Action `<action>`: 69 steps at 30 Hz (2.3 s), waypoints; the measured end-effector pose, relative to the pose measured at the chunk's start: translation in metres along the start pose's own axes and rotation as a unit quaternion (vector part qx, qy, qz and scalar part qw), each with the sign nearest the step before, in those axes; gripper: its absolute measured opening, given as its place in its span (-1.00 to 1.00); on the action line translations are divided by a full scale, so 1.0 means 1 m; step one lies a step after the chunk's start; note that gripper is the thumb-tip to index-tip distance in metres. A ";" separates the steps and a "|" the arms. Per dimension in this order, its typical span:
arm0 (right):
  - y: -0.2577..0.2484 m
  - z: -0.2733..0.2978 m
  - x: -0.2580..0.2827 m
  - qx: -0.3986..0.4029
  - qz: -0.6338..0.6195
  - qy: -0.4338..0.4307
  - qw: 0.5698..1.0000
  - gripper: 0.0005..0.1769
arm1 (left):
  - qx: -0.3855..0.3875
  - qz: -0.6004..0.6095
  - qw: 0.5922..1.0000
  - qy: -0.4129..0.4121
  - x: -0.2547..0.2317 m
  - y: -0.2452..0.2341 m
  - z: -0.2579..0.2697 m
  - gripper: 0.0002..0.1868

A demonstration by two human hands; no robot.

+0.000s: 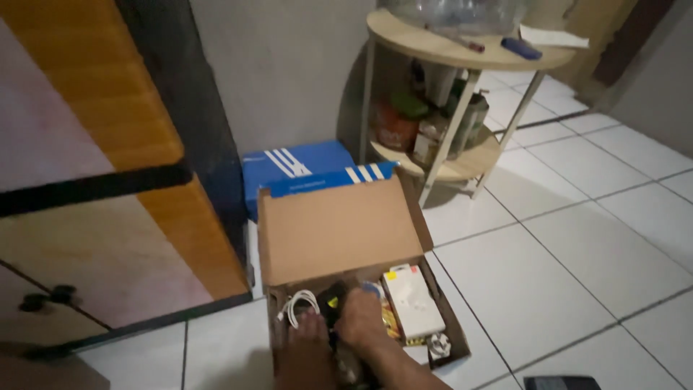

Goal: Organizing various cables, chargers, and small electronics into a cardboard box.

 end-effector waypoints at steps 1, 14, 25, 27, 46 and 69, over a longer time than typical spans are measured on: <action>0.000 -0.001 0.000 -0.003 0.000 -0.005 1.000 -0.65 | -0.005 -0.002 1.000 -0.002 0.002 0.016 0.000 -0.23; -0.050 0.039 0.023 -0.059 -0.074 -0.008 0.995 -0.75 | -0.229 -0.021 0.970 0.076 -0.016 -0.059 0.002 -0.46; -0.216 0.137 -0.066 -0.249 -0.136 0.013 0.959 -0.83 | 0.141 -0.090 0.984 0.053 -0.057 -0.208 0.003 -0.16; -0.221 0.167 -0.134 -0.221 -0.032 0.152 0.963 -0.68 | 0.202 -0.101 0.974 -0.001 -0.062 -0.218 -0.001 -0.20; -0.193 0.252 -0.222 0.183 0.245 0.216 0.927 -0.49 | 0.295 -0.172 0.939 -0.028 -0.096 -0.228 -0.013 -0.27; -0.253 0.151 -0.019 -0.186 -0.308 0.150 0.921 -0.34 | 0.048 0.309 0.943 -0.112 -0.142 -0.276 -0.041 -0.44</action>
Point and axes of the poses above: each hand's wrist, its own z-axis away from the middle knuckle, its own y-axis out of the palm, x = y × z, the point moved 3 cm from there along -z, towards the middle knuckle, and after that the axes turned 6 degrees about -y, right-handed, at the moved point
